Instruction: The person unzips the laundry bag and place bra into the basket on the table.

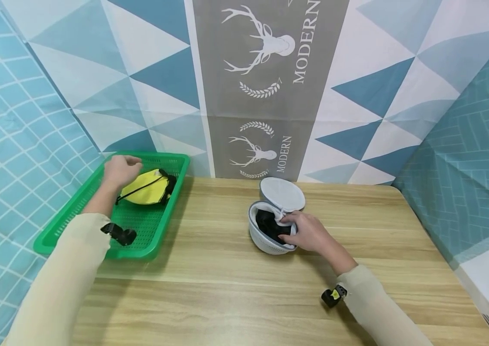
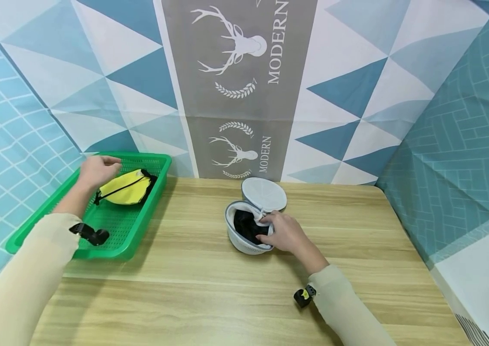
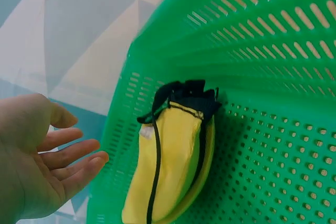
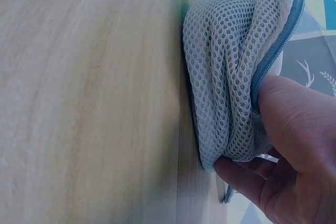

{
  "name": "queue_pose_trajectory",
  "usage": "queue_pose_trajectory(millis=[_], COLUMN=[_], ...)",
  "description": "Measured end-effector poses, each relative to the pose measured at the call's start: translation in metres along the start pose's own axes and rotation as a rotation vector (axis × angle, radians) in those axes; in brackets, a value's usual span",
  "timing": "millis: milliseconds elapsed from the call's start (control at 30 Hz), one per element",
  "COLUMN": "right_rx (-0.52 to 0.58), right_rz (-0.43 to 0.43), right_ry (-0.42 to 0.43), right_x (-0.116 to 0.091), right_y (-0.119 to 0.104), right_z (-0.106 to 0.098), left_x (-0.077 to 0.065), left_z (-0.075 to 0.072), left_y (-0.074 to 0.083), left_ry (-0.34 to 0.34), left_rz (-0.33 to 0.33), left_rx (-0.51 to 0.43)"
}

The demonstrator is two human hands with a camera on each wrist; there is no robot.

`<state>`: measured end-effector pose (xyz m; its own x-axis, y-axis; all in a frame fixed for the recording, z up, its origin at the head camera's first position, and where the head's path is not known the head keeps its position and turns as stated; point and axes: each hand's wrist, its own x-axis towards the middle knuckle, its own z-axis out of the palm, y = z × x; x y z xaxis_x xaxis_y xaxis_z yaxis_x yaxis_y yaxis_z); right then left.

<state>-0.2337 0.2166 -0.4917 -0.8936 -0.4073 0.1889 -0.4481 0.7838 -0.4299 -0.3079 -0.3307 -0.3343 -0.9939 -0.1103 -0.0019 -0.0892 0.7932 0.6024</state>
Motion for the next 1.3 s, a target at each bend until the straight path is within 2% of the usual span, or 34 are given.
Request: queue_pose_trajectory(millis=[67, 267, 333, 500, 600, 700, 833, 967, 1300], right_rx=[-0.011, 0.021, 0.024, -0.001, 0.023, 0.042, 0.025, 0.016, -0.006], right_rz=[-0.012, 0.014, 0.009, -0.034, -0.016, 0.017, 0.042, 0.069, 0.071], right_ry=[0.029, -0.012, -0.008, 0.048, 0.034, 0.003, -0.008, -0.02, -0.022], right_x=[0.002, -0.007, -0.007, 0.0, 0.001, -0.002, -0.005, -0.002, 0.001], right_y=[0.011, -0.027, -0.028, -0.004, -0.014, -0.035, -0.049, -0.06, -0.067], right_z=[0.009, -0.018, -0.019, -0.001, -0.01, -0.027, -0.038, -0.044, -0.04], left_x=[-0.002, -0.008, -0.009, -0.009, -0.011, -0.012, -0.014, -0.017, -0.02], left_z=[0.001, 0.003, 0.003, 0.006, 0.007, 0.008, 0.009, 0.011, 0.02], left_y=[0.006, 0.015, 0.016, 0.02, 0.023, 0.027, 0.032, 0.038, 0.05], left_ry=[-0.004, -0.026, -0.037, -0.046, -0.043, -0.05, -0.069, -0.092, -0.107], left_rz=[0.01, 0.02, 0.02, 0.061, 0.085, 0.097, 0.114, 0.131, 0.175], left_rx=[-0.007, -0.018, -0.019, -0.017, -0.028, -0.035, -0.038, -0.071, -0.096])
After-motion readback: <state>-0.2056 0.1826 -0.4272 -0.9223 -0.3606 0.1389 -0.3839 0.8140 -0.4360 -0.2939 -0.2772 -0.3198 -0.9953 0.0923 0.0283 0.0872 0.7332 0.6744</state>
